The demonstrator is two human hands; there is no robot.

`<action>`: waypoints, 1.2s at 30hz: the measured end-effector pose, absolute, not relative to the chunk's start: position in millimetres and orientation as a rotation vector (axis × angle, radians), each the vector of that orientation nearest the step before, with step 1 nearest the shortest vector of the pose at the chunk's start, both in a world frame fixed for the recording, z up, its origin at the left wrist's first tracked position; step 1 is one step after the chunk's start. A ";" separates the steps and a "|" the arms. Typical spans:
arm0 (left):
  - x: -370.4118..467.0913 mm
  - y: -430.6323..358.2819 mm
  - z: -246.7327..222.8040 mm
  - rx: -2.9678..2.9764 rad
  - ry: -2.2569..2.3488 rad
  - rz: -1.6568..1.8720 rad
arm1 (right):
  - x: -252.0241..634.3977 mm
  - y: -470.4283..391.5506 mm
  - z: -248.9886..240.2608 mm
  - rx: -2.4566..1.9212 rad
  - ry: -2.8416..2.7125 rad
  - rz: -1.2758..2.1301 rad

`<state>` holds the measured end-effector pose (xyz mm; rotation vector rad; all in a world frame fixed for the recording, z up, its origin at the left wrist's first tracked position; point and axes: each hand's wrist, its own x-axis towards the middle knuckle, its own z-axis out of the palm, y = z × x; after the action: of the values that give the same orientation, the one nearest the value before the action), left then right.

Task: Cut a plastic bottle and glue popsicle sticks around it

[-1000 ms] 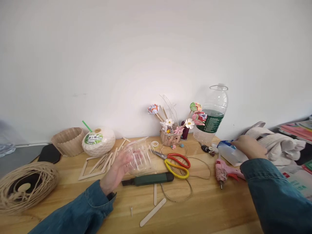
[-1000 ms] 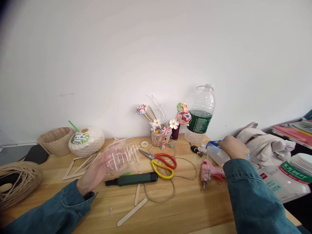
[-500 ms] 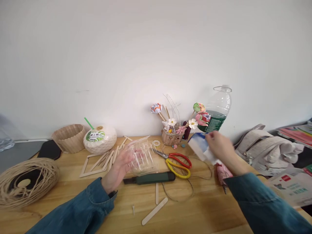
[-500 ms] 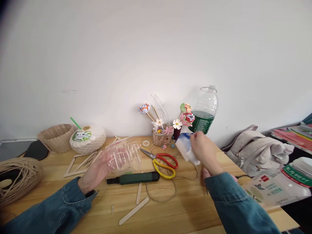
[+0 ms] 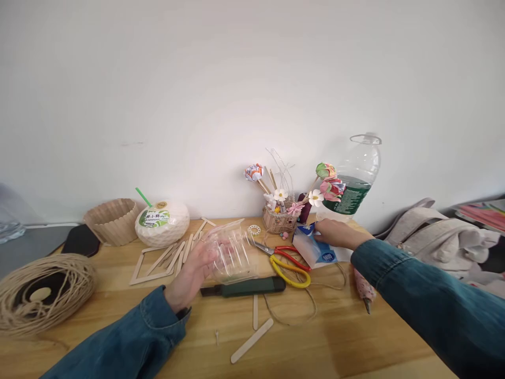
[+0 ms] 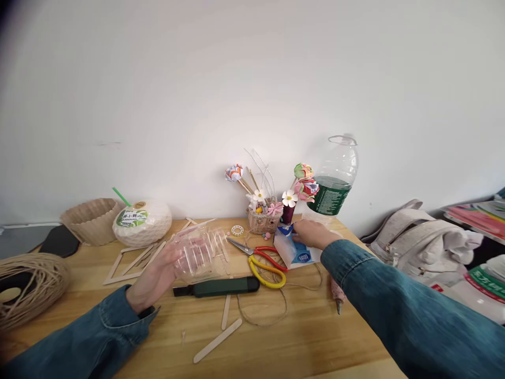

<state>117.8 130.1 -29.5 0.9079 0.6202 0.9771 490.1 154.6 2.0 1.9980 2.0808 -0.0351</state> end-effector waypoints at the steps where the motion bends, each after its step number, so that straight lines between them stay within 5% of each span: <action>1: 117.8 130.6 -29.8 0.908 0.617 0.981 | 490.5 157.8 1.0 1.970 2.055 -0.074; 13: 119.0 133.7 -30.6 0.788 0.464 0.982 | 487.1 159.8 13.5 2.035 2.004 -0.209; 26: 124.6 121.9 -18.5 0.987 0.522 1.098 | 475.4 123.1 69.0 3.236 2.001 -0.167; 30: 126.4 119.3 -16.7 1.089 0.524 1.166 | 447.5 99.7 73.4 3.400 2.140 -0.556; 36: 133.1 111.6 -16.7 1.117 0.483 1.159 | 358.0 75.1 47.2 2.949 2.309 -1.653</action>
<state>133.1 111.6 -16.7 1.1174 0.4828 1.1590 358.0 75.1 47.2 2.9487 2.3092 -1.6527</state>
